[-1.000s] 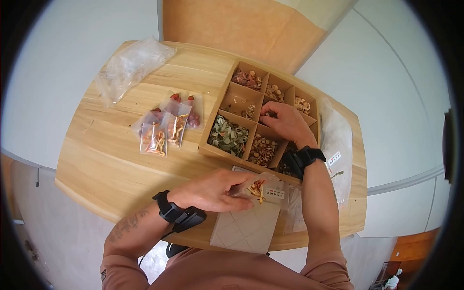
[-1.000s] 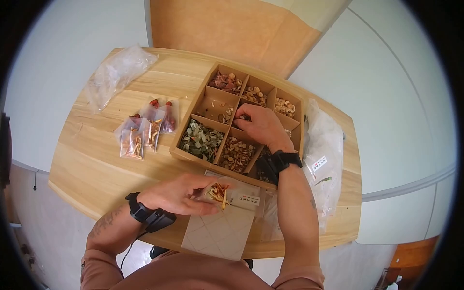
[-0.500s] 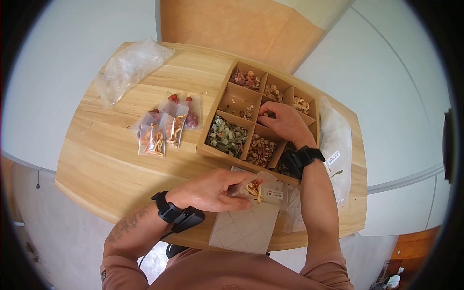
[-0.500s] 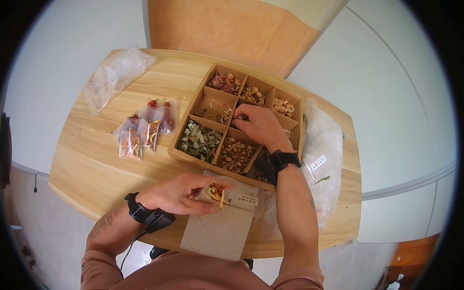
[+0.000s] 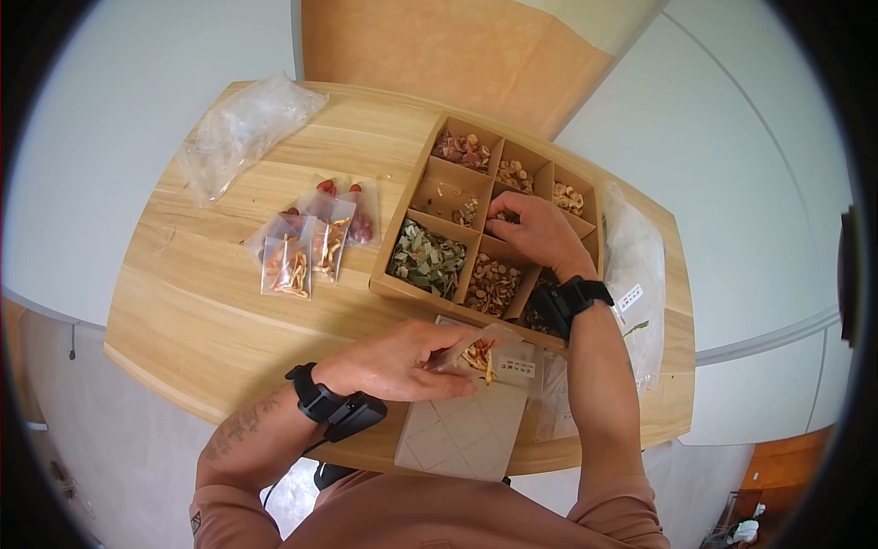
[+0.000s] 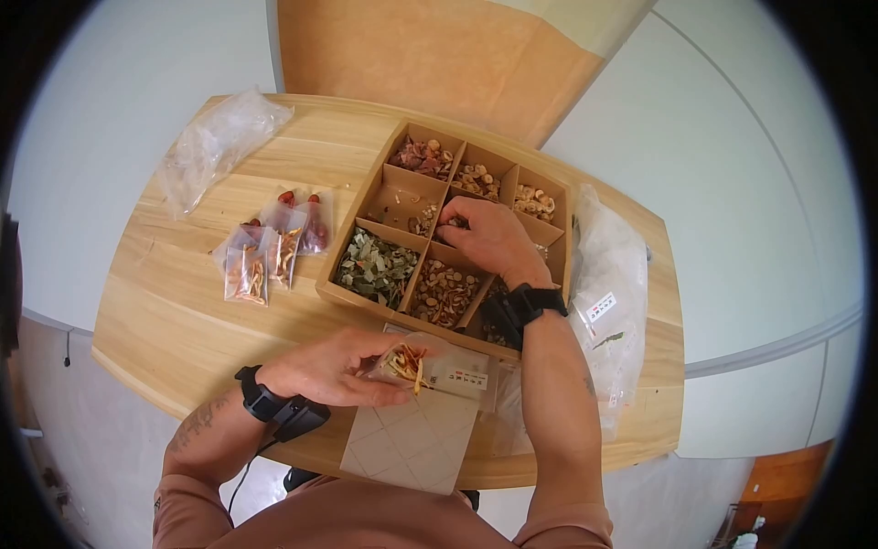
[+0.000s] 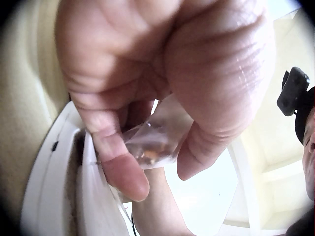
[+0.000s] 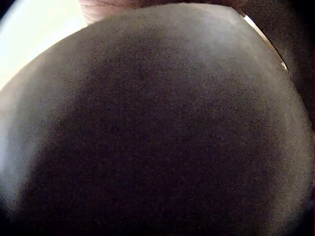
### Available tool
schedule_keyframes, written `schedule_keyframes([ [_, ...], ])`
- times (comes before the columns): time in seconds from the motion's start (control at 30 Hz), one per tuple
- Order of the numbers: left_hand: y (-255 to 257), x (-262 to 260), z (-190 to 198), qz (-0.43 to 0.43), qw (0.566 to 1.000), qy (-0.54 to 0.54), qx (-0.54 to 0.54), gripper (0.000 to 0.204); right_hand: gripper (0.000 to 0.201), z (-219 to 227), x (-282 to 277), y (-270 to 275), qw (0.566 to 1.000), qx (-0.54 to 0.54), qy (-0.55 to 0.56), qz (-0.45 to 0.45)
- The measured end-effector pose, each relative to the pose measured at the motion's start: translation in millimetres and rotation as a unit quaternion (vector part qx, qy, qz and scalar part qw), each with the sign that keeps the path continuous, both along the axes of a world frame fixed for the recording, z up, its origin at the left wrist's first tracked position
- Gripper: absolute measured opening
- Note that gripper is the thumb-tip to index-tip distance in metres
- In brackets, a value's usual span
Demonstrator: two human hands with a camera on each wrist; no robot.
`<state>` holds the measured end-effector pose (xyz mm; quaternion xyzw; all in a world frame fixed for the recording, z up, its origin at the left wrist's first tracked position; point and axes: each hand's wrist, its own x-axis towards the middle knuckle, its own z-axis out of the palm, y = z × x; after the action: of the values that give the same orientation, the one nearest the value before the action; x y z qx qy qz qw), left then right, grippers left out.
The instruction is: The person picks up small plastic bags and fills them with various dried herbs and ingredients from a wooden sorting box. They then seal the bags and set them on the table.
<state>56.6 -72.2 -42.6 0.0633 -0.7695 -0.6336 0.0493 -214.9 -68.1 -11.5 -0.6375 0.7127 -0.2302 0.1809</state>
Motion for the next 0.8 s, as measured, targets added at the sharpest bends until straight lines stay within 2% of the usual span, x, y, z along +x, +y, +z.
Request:
schedule_keyframes([
  [0.13,3.6,-1.4,-1.9,0.015,0.998,0.058,0.015,0.051,0.020,-1.2,-1.1,0.3,1.000,-0.010,0.000,0.002],
  [0.23,1.1,0.3,5.4,0.009,0.999,0.030,-0.031,0.053,0.020,-5.2,-4.0,-1.4,1.000,-0.010,-0.002,0.007],
  [0.33,-0.2,-0.6,5.3,-0.006,1.000,-0.019,-0.014,0.056,0.019,-3.3,-2.6,-1.1,1.000,-0.006,0.012,0.008],
  [0.43,3.5,-1.5,-3.4,0.011,0.999,0.022,0.028,0.055,0.018,-4.6,-3.9,-0.5,1.000,-0.013,0.026,0.009],
  [0.53,1.2,1.0,11.3,-0.002,0.999,-0.044,0.016,0.055,0.017,-4.3,-3.3,-1.0,1.000,-0.013,0.026,0.005],
  [0.63,2.6,-1.8,-5.7,0.009,0.999,0.044,-0.001,0.057,0.017,-4.0,-2.9,-1.1,1.000,-0.012,0.015,0.004],
  [0.8,1.5,-0.6,1.0,0.000,1.000,-0.019,0.020,0.055,0.018,-2.3,-2.3,-0.6,1.000,-0.010,0.015,0.004],
])
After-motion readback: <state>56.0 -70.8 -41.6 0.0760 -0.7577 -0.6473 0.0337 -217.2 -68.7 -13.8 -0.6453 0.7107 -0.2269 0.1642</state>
